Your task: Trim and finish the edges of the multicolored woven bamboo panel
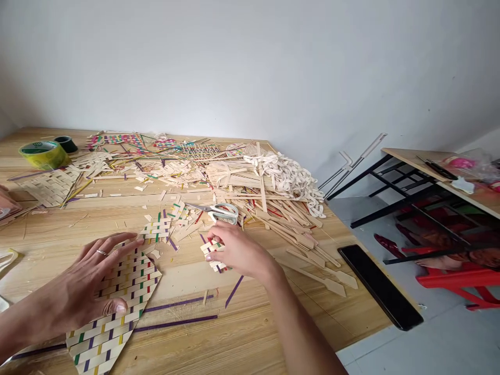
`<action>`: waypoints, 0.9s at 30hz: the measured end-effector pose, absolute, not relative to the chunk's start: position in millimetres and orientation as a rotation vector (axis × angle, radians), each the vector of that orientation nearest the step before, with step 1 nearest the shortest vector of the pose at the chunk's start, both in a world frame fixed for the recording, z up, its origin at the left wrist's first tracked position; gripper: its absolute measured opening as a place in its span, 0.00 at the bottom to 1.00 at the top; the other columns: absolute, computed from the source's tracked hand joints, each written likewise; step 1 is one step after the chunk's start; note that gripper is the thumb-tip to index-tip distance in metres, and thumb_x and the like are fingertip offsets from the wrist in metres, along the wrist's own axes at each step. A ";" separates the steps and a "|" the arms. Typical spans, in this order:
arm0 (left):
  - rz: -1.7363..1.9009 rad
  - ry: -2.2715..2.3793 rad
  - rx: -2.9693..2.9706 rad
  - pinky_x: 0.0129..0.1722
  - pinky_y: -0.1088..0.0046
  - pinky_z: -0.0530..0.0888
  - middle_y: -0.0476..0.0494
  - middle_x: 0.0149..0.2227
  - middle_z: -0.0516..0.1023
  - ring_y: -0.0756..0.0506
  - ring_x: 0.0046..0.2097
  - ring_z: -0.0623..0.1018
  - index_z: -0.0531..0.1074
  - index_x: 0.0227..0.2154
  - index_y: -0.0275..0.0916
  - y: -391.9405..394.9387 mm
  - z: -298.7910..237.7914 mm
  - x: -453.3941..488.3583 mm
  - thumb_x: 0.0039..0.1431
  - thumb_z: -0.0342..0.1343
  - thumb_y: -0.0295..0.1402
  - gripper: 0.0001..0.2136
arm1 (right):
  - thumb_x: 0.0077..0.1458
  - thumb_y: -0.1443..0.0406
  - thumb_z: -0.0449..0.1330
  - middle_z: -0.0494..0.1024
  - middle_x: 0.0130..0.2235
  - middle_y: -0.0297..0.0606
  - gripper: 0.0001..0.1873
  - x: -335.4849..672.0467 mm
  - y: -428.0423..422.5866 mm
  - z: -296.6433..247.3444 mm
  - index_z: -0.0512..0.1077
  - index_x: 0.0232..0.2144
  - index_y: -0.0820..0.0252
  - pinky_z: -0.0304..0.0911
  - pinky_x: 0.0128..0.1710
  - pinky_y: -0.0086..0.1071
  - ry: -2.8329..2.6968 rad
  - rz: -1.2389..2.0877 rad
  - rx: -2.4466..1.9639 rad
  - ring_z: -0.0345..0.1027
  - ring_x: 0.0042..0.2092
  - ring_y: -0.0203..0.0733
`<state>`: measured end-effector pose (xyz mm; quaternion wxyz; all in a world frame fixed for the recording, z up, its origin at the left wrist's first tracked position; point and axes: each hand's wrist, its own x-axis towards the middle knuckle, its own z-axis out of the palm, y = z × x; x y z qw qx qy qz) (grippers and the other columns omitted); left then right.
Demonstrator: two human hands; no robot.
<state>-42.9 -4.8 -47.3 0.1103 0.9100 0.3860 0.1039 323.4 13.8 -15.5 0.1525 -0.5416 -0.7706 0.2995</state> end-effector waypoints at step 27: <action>0.583 1.263 2.750 0.54 0.62 0.78 0.44 0.60 0.77 0.39 0.58 0.79 0.65 0.65 0.52 6.8 -43.6 -49.7 0.71 0.52 0.45 0.22 | 0.47 0.53 0.76 0.77 0.33 0.33 0.22 295.5 17.7 -31.9 0.75 0.36 0.61 0.64 0.36 0.29 -1.334 1.502 -1.165 0.70 0.34 0.36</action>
